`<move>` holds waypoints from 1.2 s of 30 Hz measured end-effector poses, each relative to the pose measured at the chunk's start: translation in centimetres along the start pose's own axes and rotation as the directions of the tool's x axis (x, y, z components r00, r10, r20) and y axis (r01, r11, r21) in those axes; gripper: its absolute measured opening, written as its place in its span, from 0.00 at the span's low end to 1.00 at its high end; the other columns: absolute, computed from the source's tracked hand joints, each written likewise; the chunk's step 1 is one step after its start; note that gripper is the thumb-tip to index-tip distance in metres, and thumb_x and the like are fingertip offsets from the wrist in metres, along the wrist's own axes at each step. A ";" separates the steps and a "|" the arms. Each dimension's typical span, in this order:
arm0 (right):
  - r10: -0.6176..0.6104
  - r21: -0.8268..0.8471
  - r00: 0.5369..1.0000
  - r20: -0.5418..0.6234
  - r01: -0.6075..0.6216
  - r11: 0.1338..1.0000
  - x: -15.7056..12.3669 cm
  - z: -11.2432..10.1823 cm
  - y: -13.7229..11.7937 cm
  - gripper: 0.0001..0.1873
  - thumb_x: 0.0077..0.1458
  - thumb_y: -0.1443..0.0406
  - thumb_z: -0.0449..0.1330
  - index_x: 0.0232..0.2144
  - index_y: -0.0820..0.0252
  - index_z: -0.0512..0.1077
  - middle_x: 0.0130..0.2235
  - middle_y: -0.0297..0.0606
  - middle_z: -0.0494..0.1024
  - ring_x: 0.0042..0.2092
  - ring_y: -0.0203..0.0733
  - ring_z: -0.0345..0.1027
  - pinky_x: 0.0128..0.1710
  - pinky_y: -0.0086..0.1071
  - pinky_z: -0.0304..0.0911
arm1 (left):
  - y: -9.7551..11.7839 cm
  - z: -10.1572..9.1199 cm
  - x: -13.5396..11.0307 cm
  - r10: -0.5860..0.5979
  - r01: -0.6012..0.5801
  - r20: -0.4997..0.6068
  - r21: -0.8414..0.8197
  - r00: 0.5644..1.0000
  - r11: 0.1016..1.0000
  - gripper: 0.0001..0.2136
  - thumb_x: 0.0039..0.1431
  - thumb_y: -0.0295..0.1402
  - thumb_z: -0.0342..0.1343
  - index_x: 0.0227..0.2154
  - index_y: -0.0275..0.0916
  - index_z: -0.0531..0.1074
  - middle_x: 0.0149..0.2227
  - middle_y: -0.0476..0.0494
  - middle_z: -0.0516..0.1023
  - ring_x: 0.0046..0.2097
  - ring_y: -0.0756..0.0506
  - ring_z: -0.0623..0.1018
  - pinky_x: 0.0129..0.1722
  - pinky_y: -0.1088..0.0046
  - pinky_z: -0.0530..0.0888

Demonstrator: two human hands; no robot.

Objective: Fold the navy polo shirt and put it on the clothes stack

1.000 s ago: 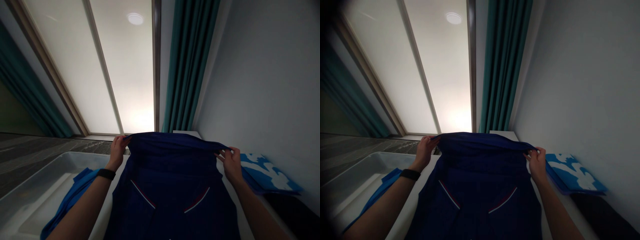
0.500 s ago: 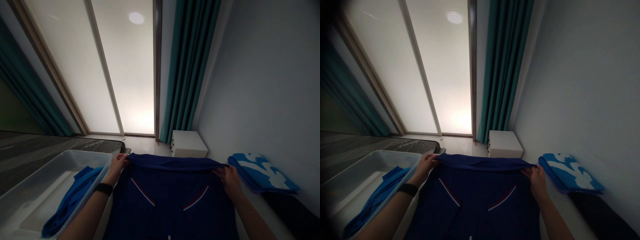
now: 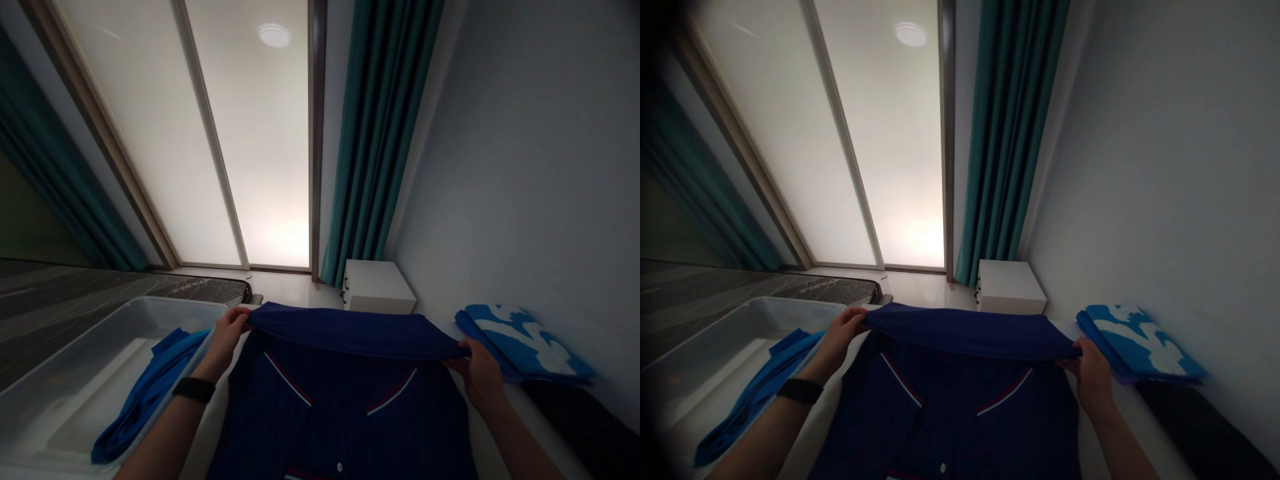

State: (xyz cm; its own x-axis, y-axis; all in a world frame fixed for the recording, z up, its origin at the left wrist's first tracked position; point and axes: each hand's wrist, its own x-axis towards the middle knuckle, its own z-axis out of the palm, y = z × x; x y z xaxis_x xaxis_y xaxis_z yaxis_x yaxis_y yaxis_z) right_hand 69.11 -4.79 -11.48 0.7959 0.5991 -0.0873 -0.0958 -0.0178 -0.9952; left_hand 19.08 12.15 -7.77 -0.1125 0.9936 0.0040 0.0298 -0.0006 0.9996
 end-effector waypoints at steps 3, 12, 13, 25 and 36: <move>0.056 -0.068 0.991 0.121 -0.048 0.997 -0.9 0.2 0.3 0.14 0.45 0.55 0.62 0.31 0.51 0.63 0.29 0.33 0.73 0.31 0.48 0.75 0.32 0.42 0.76 | -0.3 -0.2 -0.5 -0.077 0.075 0.083 0.037 0.994 0.997 0.08 0.42 0.35 0.60 0.27 0.38 0.72 0.26 0.49 0.77 0.28 0.46 0.77 0.30 0.71 0.76; 0.081 -0.032 0.913 0.399 -0.075 0.997 3.1 6.5 -1.8 0.09 0.43 0.68 0.59 0.31 0.61 0.74 0.36 0.42 0.79 0.37 0.45 0.76 0.34 0.37 0.73 | 1.9 5.4 5.7 -0.093 0.120 0.226 -0.108 0.970 0.987 0.04 0.45 0.31 0.57 0.27 0.39 0.72 0.26 0.46 0.77 0.35 0.42 0.81 0.36 0.66 0.77; 0.038 0.005 0.930 0.366 -0.043 0.999 4.1 7.2 -2.3 0.10 0.43 0.67 0.59 0.32 0.61 0.75 0.38 0.41 0.79 0.39 0.44 0.75 0.36 0.34 0.73 | 2.5 5.9 6.6 -0.065 0.096 0.197 -0.152 0.978 0.984 0.05 0.46 0.32 0.56 0.28 0.40 0.71 0.27 0.47 0.76 0.36 0.42 0.81 0.37 0.66 0.77; -0.156 0.350 0.965 0.212 0.074 0.934 8.1 8.1 -5.9 0.12 0.38 0.65 0.64 0.32 0.56 0.76 0.31 0.34 0.77 0.37 0.41 0.71 0.34 0.36 0.72 | 5.0 5.8 10.4 0.084 -0.076 0.001 -0.413 0.996 0.908 0.08 0.39 0.33 0.56 0.27 0.40 0.67 0.25 0.53 0.70 0.29 0.49 0.74 0.35 0.68 0.73; -0.123 0.398 0.968 0.219 0.027 0.917 7.7 8.2 -5.4 0.10 0.43 0.68 0.60 0.31 0.57 0.76 0.31 0.35 0.77 0.36 0.41 0.71 0.35 0.38 0.73 | 5.4 5.9 10.5 0.061 -0.052 0.006 -0.455 0.998 0.889 0.07 0.40 0.30 0.58 0.26 0.39 0.70 0.26 0.51 0.73 0.33 0.46 0.76 0.34 0.69 0.72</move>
State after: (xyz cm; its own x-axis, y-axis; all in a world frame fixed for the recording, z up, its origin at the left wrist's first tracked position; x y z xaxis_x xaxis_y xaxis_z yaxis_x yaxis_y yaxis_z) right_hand 70.86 6.54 -6.40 0.6517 0.7570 0.0477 -0.3043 0.3185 -0.8977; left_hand 23.93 23.22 -2.46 -0.1042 0.9924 0.0652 -0.4196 -0.1033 0.9018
